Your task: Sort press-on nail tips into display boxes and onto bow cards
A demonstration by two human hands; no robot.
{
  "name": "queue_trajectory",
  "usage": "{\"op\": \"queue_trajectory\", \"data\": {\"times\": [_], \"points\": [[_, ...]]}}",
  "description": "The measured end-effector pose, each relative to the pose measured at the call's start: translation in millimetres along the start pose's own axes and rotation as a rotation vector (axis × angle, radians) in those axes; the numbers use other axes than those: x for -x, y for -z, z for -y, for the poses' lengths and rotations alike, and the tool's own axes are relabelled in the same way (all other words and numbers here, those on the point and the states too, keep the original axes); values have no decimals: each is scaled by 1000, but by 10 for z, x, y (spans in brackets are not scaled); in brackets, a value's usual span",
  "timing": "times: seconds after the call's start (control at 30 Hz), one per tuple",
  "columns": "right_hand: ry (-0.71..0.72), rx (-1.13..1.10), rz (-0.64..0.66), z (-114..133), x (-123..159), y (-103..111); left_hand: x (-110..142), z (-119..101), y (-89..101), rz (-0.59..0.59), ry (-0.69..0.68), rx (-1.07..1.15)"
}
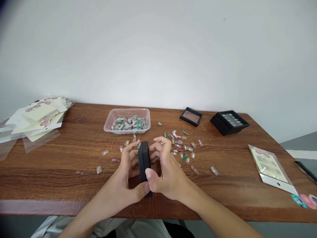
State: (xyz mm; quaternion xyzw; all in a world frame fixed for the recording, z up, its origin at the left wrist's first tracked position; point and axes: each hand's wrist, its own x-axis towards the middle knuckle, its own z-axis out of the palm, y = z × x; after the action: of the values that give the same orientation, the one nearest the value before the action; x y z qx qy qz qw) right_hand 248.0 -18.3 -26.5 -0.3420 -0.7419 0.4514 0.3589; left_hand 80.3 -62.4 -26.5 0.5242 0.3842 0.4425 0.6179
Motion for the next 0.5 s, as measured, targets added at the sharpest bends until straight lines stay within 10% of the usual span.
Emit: {"op": "queue_trajectory", "data": {"times": [0.5], "points": [[-35,-186,37,8,-6,52,59,-10,75,43,39,113]]}}
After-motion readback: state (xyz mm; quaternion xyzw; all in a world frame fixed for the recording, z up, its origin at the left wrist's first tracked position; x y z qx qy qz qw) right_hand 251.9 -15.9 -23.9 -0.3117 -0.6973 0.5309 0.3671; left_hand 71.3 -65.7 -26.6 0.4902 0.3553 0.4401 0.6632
